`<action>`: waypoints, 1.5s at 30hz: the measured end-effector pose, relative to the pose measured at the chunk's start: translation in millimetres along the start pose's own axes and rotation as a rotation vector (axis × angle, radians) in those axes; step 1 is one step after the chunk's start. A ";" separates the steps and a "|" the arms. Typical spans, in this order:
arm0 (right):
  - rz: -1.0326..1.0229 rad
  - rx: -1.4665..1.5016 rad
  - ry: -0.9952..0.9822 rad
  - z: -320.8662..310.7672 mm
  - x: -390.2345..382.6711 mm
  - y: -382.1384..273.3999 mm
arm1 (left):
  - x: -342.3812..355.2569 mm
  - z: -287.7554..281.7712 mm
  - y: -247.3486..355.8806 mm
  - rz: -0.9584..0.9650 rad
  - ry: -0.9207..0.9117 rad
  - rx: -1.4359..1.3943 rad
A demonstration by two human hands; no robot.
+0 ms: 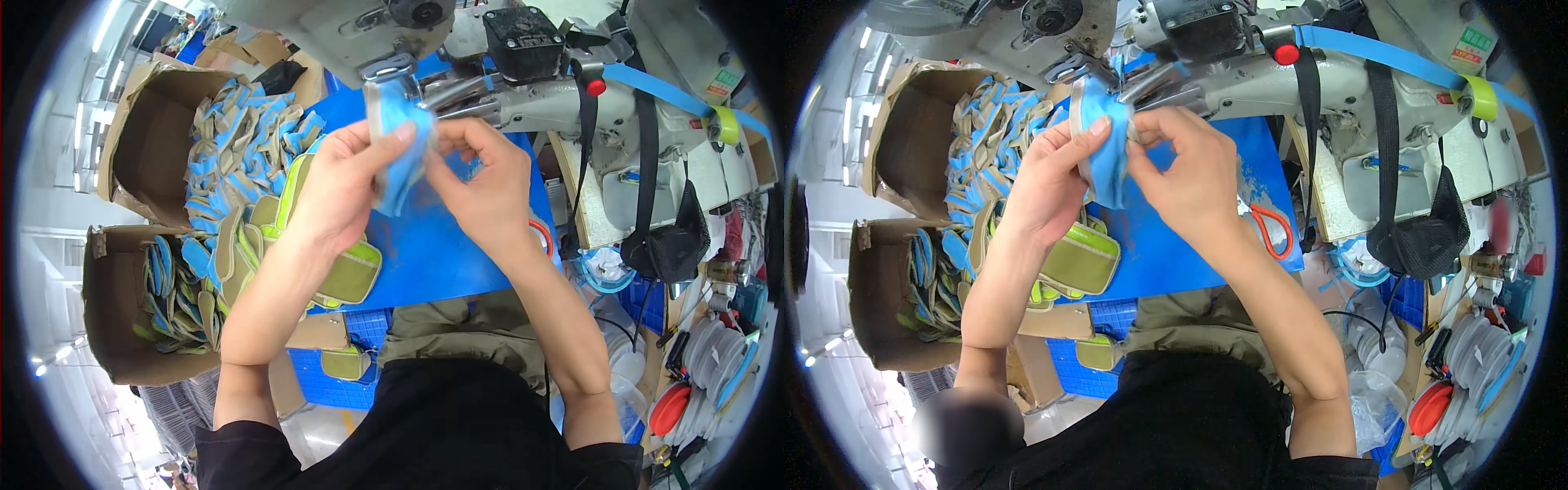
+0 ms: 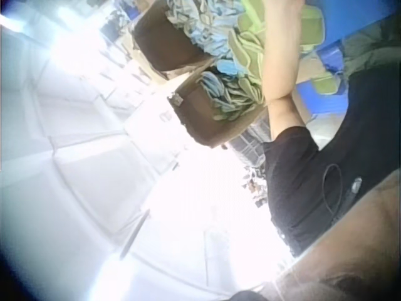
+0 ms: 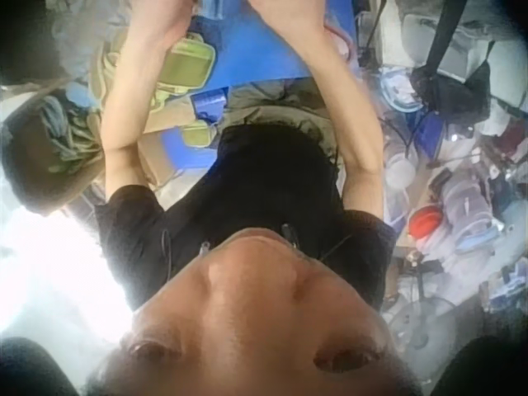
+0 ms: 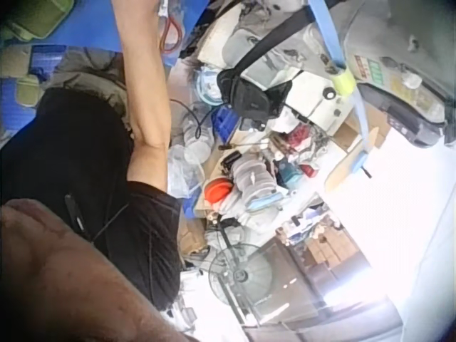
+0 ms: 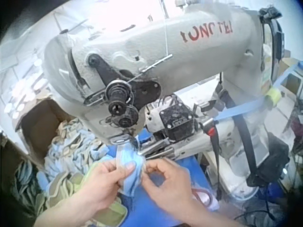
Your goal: The person is sewing light blue and beige fabric pieces using a sewing machine. They repeatedly feed the fabric through the machine, guide it with their hands, and cut the thread with scissors. The person also handles a stack of green mesh fabric pieces, placing them on the table.
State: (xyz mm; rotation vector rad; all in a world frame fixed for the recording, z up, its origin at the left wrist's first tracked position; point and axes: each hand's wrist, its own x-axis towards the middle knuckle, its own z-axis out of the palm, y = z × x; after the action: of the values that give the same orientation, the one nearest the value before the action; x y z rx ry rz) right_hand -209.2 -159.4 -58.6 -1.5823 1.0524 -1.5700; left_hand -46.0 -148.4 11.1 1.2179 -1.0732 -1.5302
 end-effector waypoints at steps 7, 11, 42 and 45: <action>-0.088 -0.051 0.088 6.9 -11.4 4.3 | 4.2 -10.1 -4.4 0.079 -0.014 0.115; -0.144 -0.041 0.150 12.5 -13.9 12.8 | 7.1 -15.3 -1.1 0.041 -0.057 0.079; 0.099 0.382 0.107 17.3 -14.3 18.7 | 18.2 3.9 -9.2 0.319 0.136 0.277; 0.171 0.445 0.110 20.9 -16.6 18.7 | 21.9 -2.0 -10.8 0.281 0.096 0.186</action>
State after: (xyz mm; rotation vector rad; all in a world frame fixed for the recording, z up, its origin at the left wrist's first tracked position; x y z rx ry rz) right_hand -189.3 -154.9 -84.0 -1.0900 0.7985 -1.6477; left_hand -48.2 -167.1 -4.5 1.1945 -1.2849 -1.1677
